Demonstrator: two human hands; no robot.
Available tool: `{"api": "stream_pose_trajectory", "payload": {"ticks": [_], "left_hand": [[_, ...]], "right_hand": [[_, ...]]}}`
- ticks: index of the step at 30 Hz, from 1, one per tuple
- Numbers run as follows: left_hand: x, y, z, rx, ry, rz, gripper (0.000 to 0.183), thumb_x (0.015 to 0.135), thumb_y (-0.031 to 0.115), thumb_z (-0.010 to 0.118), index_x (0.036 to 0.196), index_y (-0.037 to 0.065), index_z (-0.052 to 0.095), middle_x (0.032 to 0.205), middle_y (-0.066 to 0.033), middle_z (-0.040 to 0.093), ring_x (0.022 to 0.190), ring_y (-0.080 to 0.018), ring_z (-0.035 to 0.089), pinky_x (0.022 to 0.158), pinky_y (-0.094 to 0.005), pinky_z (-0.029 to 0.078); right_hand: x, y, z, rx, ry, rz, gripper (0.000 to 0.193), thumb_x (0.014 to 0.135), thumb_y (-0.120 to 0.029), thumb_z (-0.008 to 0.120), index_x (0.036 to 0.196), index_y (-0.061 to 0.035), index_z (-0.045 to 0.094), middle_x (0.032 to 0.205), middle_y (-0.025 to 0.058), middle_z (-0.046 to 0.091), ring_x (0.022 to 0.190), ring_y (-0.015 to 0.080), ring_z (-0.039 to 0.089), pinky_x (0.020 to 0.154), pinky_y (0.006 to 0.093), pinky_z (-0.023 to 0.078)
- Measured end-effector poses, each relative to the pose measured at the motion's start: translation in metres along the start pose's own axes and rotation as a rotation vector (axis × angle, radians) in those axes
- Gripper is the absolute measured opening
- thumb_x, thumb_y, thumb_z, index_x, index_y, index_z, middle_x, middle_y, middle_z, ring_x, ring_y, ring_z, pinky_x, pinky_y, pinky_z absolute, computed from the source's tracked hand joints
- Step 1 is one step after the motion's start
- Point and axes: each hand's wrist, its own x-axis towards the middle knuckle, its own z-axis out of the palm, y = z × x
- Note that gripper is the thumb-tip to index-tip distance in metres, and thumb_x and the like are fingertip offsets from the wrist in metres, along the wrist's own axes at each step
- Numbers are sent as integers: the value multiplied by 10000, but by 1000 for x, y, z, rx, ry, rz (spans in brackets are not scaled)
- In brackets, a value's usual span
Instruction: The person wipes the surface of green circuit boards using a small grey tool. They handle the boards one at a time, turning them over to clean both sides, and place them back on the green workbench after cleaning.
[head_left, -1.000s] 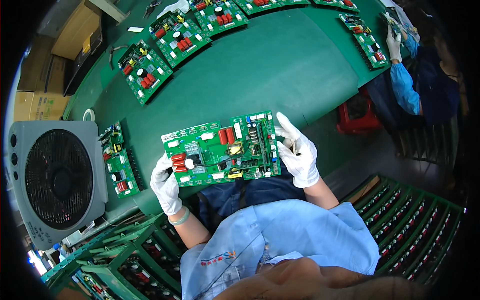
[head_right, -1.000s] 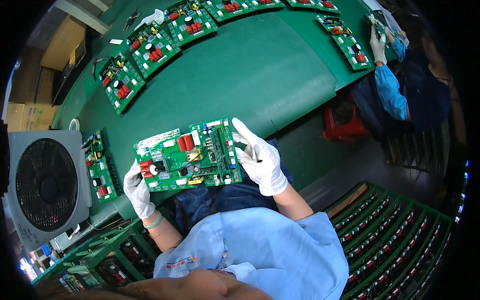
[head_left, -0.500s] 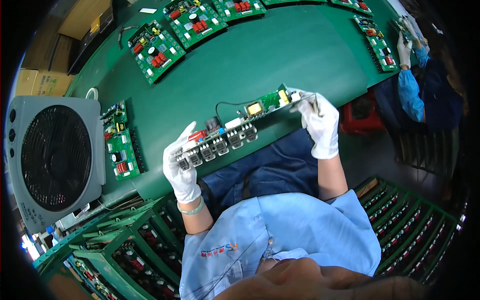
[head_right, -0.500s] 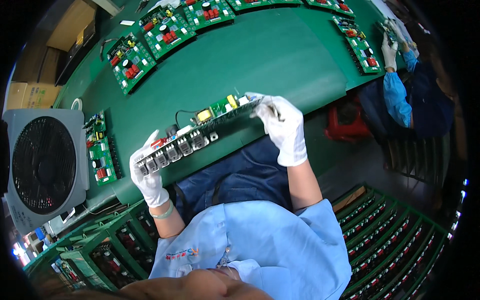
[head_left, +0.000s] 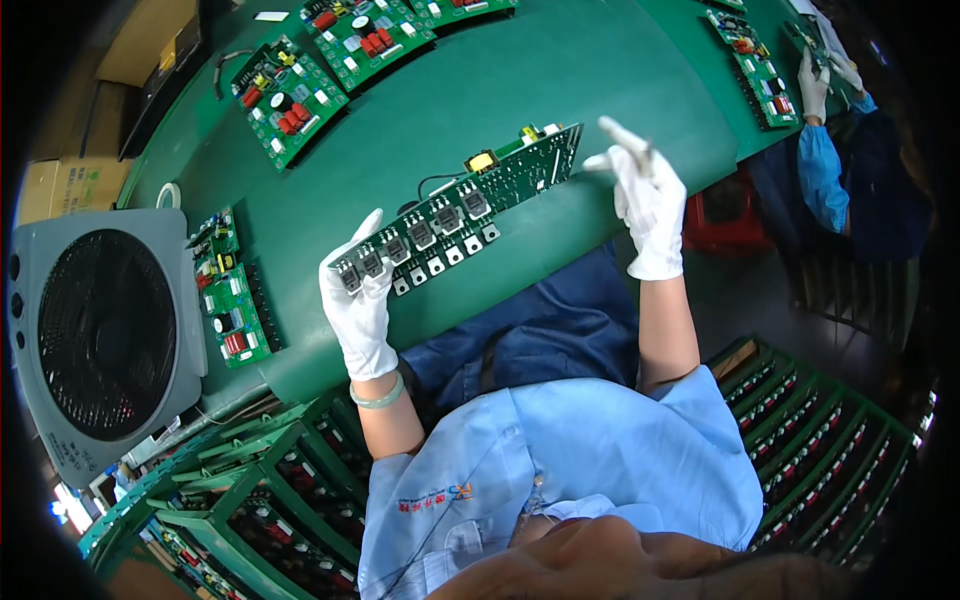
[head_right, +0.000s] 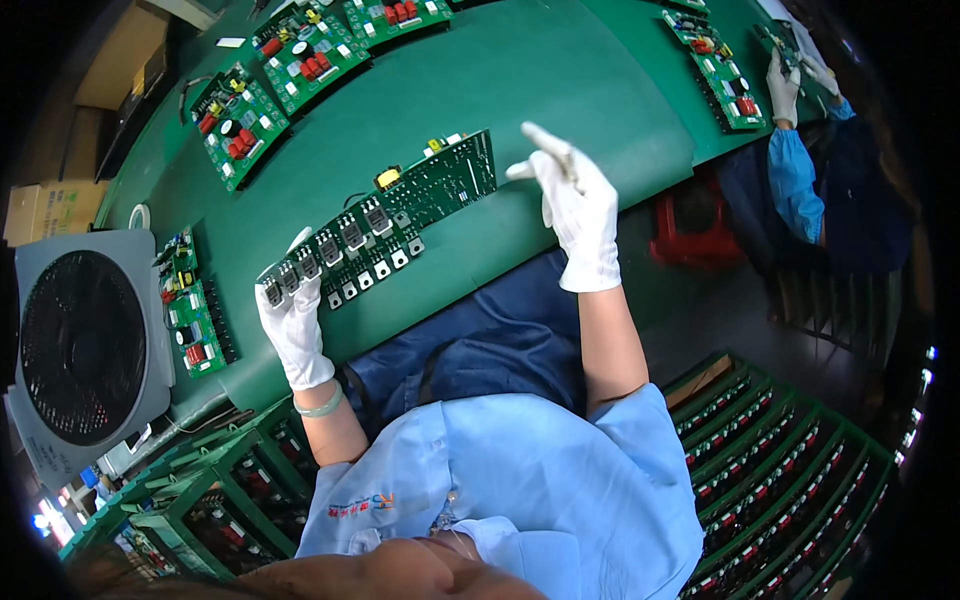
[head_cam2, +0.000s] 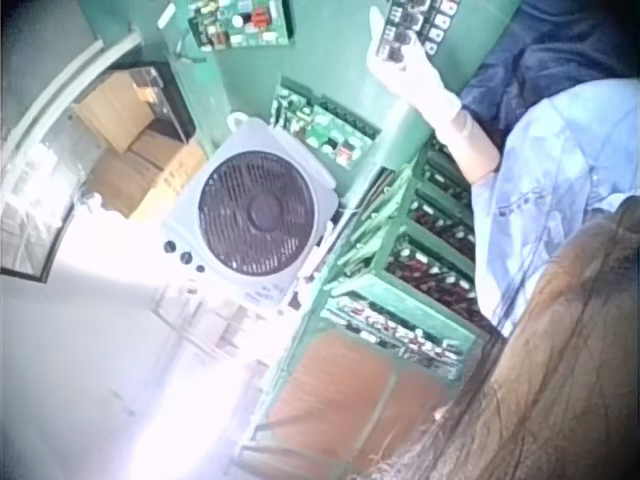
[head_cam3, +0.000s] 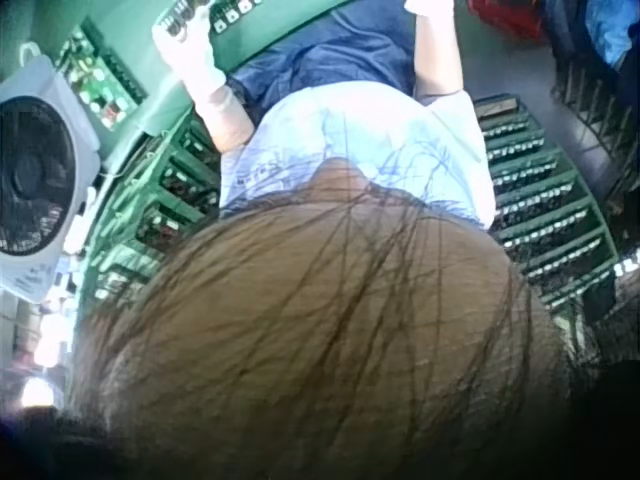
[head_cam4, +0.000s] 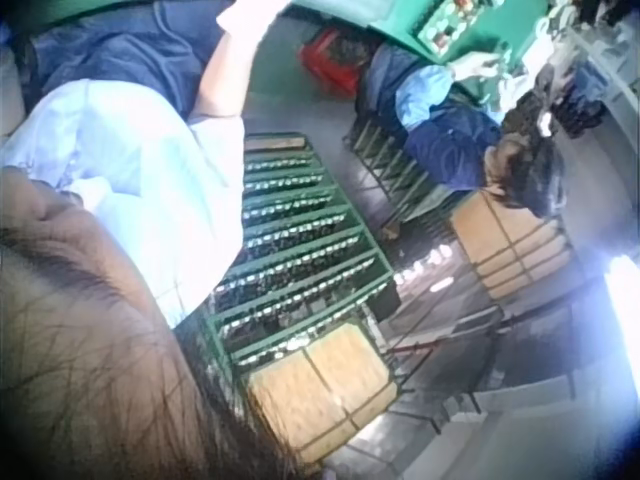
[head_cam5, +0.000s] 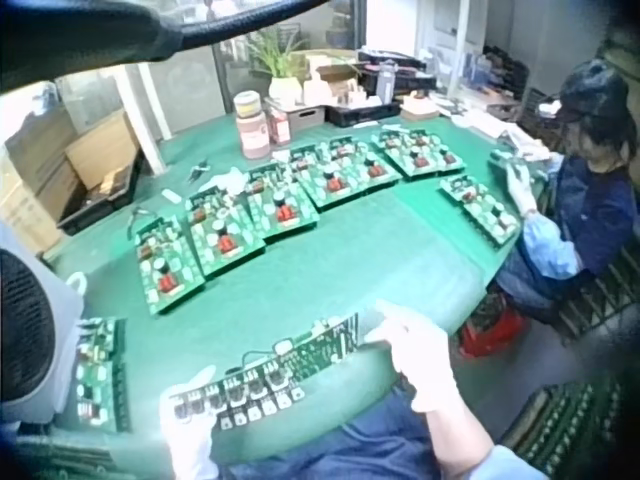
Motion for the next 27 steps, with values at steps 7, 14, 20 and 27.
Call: {"api": "stream_pose_trajectory", "payload": {"ticks": [7, 14, 20, 27], "left_hand": [[7, -17, 0, -33, 177, -61, 438, 827, -5, 710, 1211, 4, 501, 1065, -54, 598, 966, -119, 570, 833, -255, 482], [12, -27, 1, -133, 218, -142, 339, 856, 57, 718, 1136, 55, 527, 950, 5, 596, 811, -54, 537, 734, -191, 435], [15, -26, 2, -83, 221, -165, 330, 861, 72, 719, 1129, 43, 529, 992, -11, 614, 844, -65, 554, 762, -202, 446], [5, -22, 6, -22, 228, -27, 366, 839, 30, 718, 1157, 32, 535, 1018, -33, 620, 878, -115, 576, 813, -241, 466]], "right_hand": [[-12, 16, 5, 88, 278, -339, 294, 993, -77, 480, 1245, 44, 571, 857, 107, 706, 460, 4, 403, 438, 168, 333], [-12, 32, 0, -101, 140, -240, 285, 999, -74, 488, 1246, 18, 596, 831, 78, 709, 495, 2, 431, 472, 172, 352], [-11, 31, 1, -85, 148, -187, 283, 989, -111, 532, 1242, -18, 618, 819, 55, 708, 482, -5, 415, 476, 180, 352], [-12, 26, 1, -236, 119, -205, 259, 969, -129, 580, 1192, -22, 658, 750, 25, 680, 547, 21, 482, 524, 183, 387]]}}
